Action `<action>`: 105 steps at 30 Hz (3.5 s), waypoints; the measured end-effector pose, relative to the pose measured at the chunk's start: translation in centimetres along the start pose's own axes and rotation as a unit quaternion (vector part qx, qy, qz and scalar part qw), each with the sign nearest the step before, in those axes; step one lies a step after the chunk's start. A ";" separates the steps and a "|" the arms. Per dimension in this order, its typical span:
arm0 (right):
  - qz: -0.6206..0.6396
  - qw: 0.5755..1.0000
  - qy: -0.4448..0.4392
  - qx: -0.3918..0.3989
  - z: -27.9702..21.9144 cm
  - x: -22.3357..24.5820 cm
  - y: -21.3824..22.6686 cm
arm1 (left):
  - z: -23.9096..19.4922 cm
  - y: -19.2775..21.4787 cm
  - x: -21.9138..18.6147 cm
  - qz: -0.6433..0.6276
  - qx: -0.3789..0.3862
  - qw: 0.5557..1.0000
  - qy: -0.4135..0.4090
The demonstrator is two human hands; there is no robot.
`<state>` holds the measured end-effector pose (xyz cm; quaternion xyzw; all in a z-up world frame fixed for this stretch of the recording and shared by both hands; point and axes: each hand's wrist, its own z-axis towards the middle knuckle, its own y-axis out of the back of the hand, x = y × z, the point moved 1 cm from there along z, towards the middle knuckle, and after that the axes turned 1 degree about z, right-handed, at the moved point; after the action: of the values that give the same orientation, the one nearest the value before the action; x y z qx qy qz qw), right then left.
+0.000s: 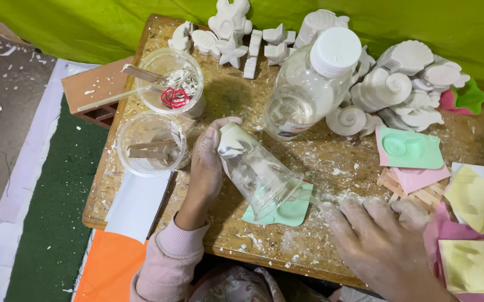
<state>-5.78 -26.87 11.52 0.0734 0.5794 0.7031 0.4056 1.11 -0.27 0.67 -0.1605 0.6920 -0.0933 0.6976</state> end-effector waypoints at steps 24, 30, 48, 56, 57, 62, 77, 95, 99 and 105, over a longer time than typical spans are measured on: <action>0.077 0.996 0.043 0.014 -2.1 -0.2 -1.6 | -0.1 0.1 -0.3 0.057 -0.012 0.998 0.001; 0.064 0.997 0.039 0.008 -1.8 -0.7 -1.5 | 0.0 0.1 0.1 0.025 -0.002 1.000 -0.006; 0.040 0.999 -0.005 -0.014 -2.5 -0.3 -1.3 | 0.2 0.2 1.2 -0.066 -0.012 0.998 0.003; 0.038 0.999 -0.006 -0.035 0.3 0.2 0.6 | 0.2 0.2 1.7 -0.112 -0.024 0.993 0.018; 0.036 0.999 0.005 -0.036 0.8 0.0 0.9 | 0.4 0.2 1.7 -0.116 -0.023 0.993 0.016; 0.041 0.997 -0.043 -0.058 -2.4 -0.3 0.6 | 0.3 0.4 2.0 -0.097 -0.031 0.994 0.037; 0.296 0.908 -0.192 -0.225 2.5 5.9 -4.5 | 0.3 -1.7 1.6 -0.097 -0.093 0.973 0.185; 0.133 0.961 -0.143 -0.196 -0.6 4.0 -6.3 | 0.1 -4.1 -1.4 0.252 0.008 0.958 0.137; 0.184 0.949 -0.146 -0.211 -1.7 2.6 -6.5 | -1.9 -7.7 -7.3 0.239 0.026 0.969 0.060; 0.277 0.918 -0.195 -0.205 -4.2 1.7 -6.3 | 0.8 -4.4 -2.4 0.266 0.023 0.963 0.043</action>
<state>-6.29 -28.92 4.05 0.2815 0.2887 0.8626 0.3054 2.25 -3.43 4.40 0.0502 0.7368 0.0729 0.6703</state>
